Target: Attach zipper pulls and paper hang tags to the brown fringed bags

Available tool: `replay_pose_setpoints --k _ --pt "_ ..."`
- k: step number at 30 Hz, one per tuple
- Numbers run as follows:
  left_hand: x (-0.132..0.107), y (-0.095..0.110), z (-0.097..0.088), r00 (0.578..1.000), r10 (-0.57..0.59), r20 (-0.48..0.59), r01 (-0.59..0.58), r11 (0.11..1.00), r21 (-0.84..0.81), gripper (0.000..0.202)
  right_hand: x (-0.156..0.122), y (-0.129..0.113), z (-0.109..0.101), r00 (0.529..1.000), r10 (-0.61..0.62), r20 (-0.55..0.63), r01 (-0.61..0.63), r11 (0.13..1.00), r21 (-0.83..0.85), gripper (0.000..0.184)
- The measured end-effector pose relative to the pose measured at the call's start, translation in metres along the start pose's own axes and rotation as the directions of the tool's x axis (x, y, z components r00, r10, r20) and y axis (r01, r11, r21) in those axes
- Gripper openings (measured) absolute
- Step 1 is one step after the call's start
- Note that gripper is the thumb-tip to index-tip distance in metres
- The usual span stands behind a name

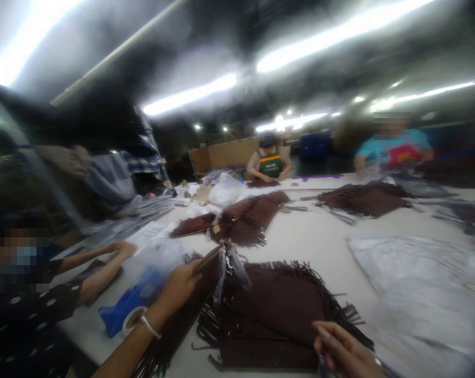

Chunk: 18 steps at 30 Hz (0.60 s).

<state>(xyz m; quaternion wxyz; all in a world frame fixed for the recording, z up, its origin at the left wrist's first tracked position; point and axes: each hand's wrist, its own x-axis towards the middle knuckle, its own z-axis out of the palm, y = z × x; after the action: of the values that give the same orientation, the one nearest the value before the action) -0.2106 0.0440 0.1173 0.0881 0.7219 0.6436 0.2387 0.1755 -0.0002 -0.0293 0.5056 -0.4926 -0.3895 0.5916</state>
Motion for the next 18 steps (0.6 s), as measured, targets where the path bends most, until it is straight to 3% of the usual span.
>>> replay_pose_setpoints --k 3,6,9,12,14,16,18 --pt "-0.013 0.026 0.009 0.993 0.115 0.019 -0.114 0.993 -0.025 0.045 0.002 -0.031 0.033 0.964 -0.263 -0.031 0.244 0.928 -0.282 0.055" --pt "-0.021 0.054 0.023 0.964 0.266 -0.015 -0.266 0.964 0.028 0.054 0.011 -0.062 0.071 0.898 -0.432 0.082 0.426 0.808 -0.406 0.070" --pt "-0.023 0.072 0.042 0.889 0.444 -0.110 -0.422 0.889 0.180 0.069 0.023 -0.078 0.080 0.865 -0.488 0.114 0.486 0.761 -0.429 0.041" --pt "-0.022 0.080 0.073 0.823 0.542 -0.171 -0.474 0.820 0.322 0.076 0.025 -0.081 0.048 0.828 -0.549 0.115 0.502 0.632 -0.591 0.034" --pt "-0.024 0.080 0.108 0.806 0.575 -0.140 -0.496 0.786 0.369 0.077 0.022 -0.080 0.015 0.806 -0.573 0.148 0.427 0.389 -0.817 0.039" --pt "-0.029 0.078 0.152 0.788 0.611 -0.076 -0.547 0.752 0.368 0.079 0.018 -0.075 -0.016 0.824 -0.519 0.228 0.308 0.071 -0.949 0.035" --pt "-0.036 0.077 0.199 0.771 0.637 -0.022 -0.597 0.733 0.326 0.081 0.019 -0.064 -0.041 0.860 -0.453 0.237 0.247 -0.038 -0.968 0.020"
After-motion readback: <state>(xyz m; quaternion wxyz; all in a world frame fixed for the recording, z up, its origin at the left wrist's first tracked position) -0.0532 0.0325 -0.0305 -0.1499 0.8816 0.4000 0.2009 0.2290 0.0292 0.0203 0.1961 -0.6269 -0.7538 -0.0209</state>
